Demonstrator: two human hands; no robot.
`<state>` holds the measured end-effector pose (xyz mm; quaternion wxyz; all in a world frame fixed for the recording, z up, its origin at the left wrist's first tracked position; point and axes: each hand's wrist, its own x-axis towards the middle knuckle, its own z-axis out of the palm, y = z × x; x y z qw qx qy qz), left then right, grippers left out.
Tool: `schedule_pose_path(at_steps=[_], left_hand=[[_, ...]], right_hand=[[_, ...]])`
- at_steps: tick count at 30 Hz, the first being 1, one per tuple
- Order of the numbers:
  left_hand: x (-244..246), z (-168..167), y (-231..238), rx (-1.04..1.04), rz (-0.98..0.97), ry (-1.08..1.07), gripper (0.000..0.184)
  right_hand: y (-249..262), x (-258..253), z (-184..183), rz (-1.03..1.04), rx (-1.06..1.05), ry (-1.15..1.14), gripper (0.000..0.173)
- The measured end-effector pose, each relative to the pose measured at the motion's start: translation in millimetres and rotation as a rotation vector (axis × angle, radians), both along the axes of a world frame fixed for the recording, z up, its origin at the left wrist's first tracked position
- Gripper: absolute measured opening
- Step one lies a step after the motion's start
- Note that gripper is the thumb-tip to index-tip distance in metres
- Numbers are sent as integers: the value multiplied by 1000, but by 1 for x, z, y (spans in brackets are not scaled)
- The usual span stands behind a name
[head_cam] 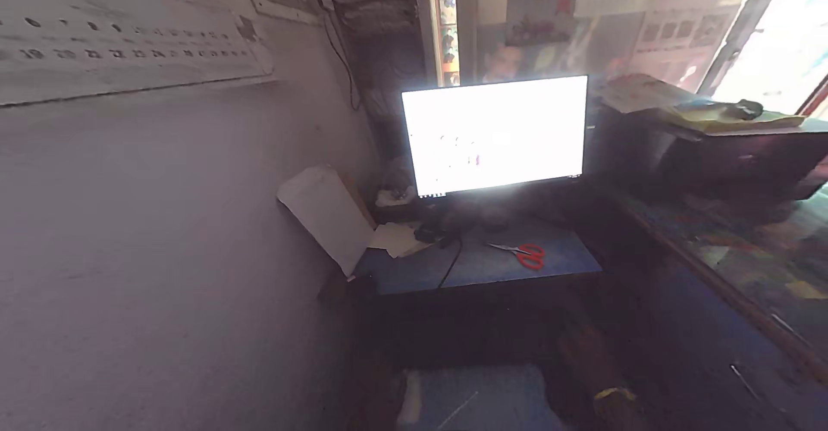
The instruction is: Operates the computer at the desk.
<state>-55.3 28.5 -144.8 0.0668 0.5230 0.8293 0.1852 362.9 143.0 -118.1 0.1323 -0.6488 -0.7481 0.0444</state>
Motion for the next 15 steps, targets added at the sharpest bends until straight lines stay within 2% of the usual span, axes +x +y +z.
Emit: schedule_pose_path(at_steps=[3, 4, 5, 6, 7, 9, 10, 12, 15], left_hand=[[12, 19, -3, -61, 13, -103, 42], [12, 13, -3, -32, 10, -95, 43], [12, 6, -2, 37, 3, -60, 42], [15, 12, -3, 77, -8, -15, 43], [21, 31, -6, 56, -12, 30, 43], [26, 42, -11, 35, -3, 78, 44], [24, 30, -13, 36, -2, 42, 43], [19, 21, -14, -117, -25, -105, 44], [14, 15, -11, -161, -30, -112, 50]], right_hand=[[3, 2, -3, 1, -6, -69, 54], [5, 2, -4, -16, -17, -84, 55], [7, 1, -1, -47, -28, -74, 55], [8, -1, 4, -75, -46, -40, 54], [7, -5, 11, -94, -54, -10, 52], [7, -8, 17, -123, -40, -1, 46], [10, -6, 13, -119, -32, -25, 45], [16, -2, 2, -123, -27, -34, 48], [16, 1, -4, -130, -54, -21, 53]])
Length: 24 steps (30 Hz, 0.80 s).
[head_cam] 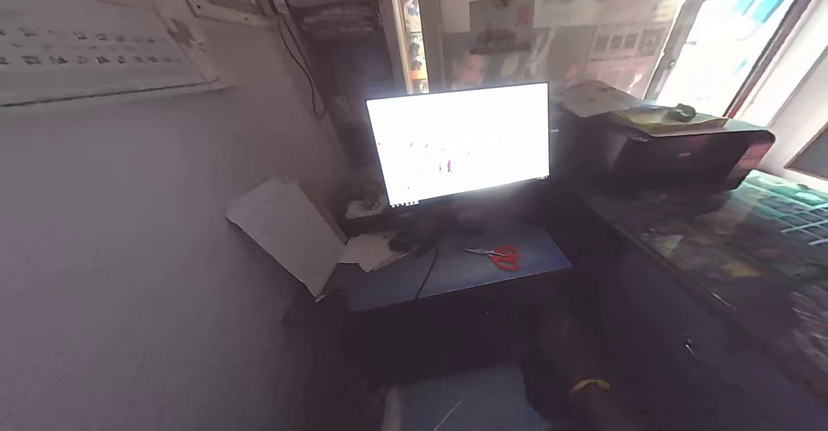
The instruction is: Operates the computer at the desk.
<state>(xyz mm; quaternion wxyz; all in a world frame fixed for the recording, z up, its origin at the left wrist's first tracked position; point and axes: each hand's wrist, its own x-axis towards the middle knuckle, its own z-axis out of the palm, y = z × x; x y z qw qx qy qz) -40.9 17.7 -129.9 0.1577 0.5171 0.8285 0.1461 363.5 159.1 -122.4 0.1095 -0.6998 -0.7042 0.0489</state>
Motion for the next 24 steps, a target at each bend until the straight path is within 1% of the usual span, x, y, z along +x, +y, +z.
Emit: schedule_pose_path(at_steps=[1, 4, 5, 6, 10, 12, 15, 19, 24], left_hand=[[2, 5, 1, 15, 9, 23, 50], [0, 10, 0, 184, -17, 106, 49], [-1, 12, -1, 185, -35, 146, 53], [-5, 6, -2, 196, -52, 188, 55], [-6, 7, -7, 186, -83, 164, 57], [-7, 1, -4, 183, -69, 160, 59], [-9, -7, -3, 205, -76, 133, 60], [-9, -1, -3, 194, -92, 154, 55], [-14, -6, -1, 232, -130, 191, 56]], right_hand=[[-2, 0, -1, -3, 0, 11, 54], [-6, -1, 1, -10, 10, 52, 54], [-7, -2, 1, -10, 24, 57, 54], [-6, -2, -1, 0, 49, 51, 52], [-6, -1, -6, 44, 155, 36, 48], [-5, 0, -10, 52, 183, 25, 47], [-7, 0, -5, 46, 120, 36, 49], [-12, -5, 13, 45, 26, 21, 51], [-10, -1, 5, 48, 35, 41, 50]])
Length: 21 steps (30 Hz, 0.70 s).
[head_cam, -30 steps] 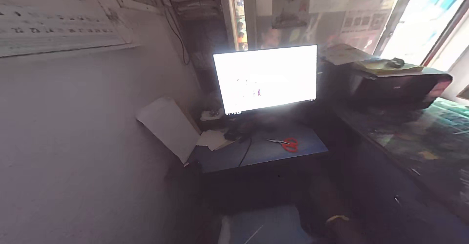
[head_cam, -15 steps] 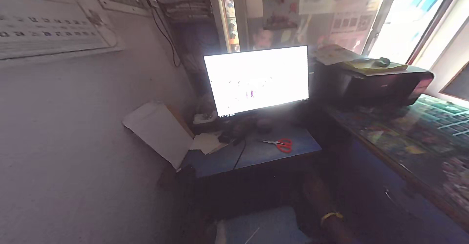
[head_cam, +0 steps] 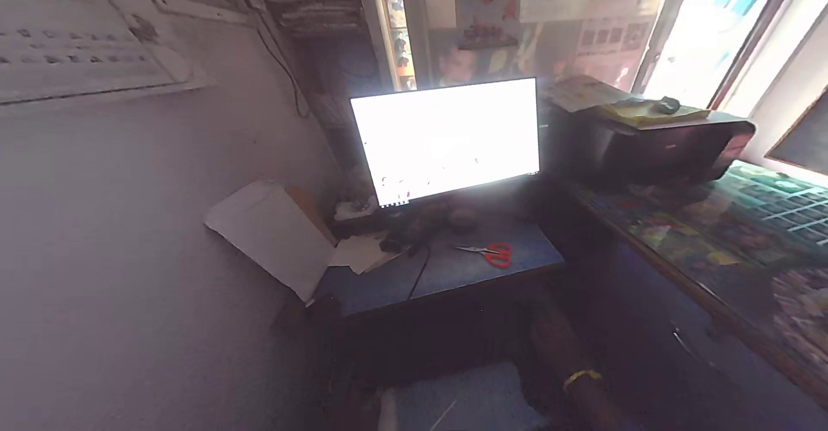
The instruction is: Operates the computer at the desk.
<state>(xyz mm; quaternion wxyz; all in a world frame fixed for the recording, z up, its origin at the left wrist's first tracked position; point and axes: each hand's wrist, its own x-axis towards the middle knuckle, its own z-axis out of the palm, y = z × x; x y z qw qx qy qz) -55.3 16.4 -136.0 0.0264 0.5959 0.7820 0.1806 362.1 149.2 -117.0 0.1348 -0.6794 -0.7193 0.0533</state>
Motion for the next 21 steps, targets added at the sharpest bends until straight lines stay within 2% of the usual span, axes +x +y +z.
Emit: schedule_pose_path(at_steps=[5, 10, 13, 21], left_hand=[[-6, -5, 9, 55, -3, 110, 54], [3, 10, 1, 4, -4, 49, 50], [2, 0, 1, 2, 6, 60, 50], [0, 3, 0, 12, -12, 88, 50]], right_hand=[[1, 0, -4, 18, 68, -18, 49], [4, 2, -9, 16, 112, -17, 49], [2, 3, -10, 9, 70, -18, 50], [-1, -1, 5, -47, -44, 4, 51]])
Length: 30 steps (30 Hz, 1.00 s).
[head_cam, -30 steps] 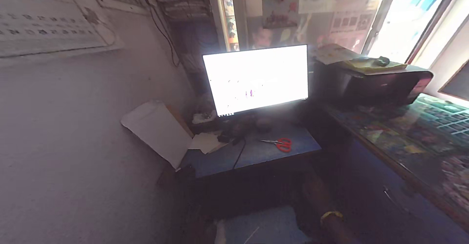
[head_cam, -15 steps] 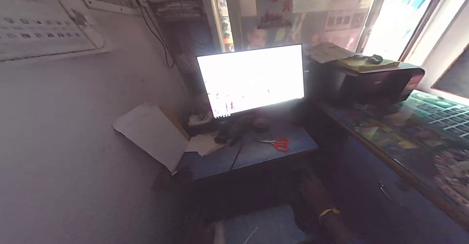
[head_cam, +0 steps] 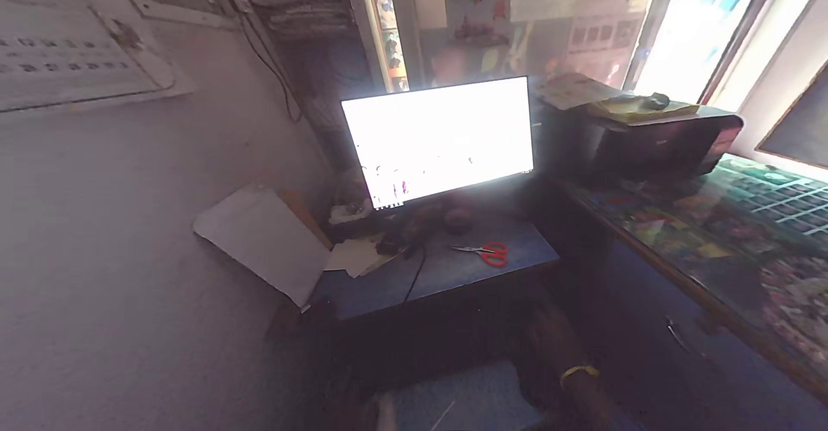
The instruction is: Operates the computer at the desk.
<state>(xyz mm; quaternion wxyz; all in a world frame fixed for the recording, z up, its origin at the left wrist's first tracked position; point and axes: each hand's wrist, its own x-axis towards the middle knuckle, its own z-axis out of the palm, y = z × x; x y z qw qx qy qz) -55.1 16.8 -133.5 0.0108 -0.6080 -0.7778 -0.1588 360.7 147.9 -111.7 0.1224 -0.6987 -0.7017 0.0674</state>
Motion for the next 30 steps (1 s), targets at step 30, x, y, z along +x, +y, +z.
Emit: schedule_pose_path(at_steps=[30], left_hand=[[26, 40, 2, -163, 158, -122, 47]], right_hand=[[0, 2, 0, 33, -21, -35, 55]])
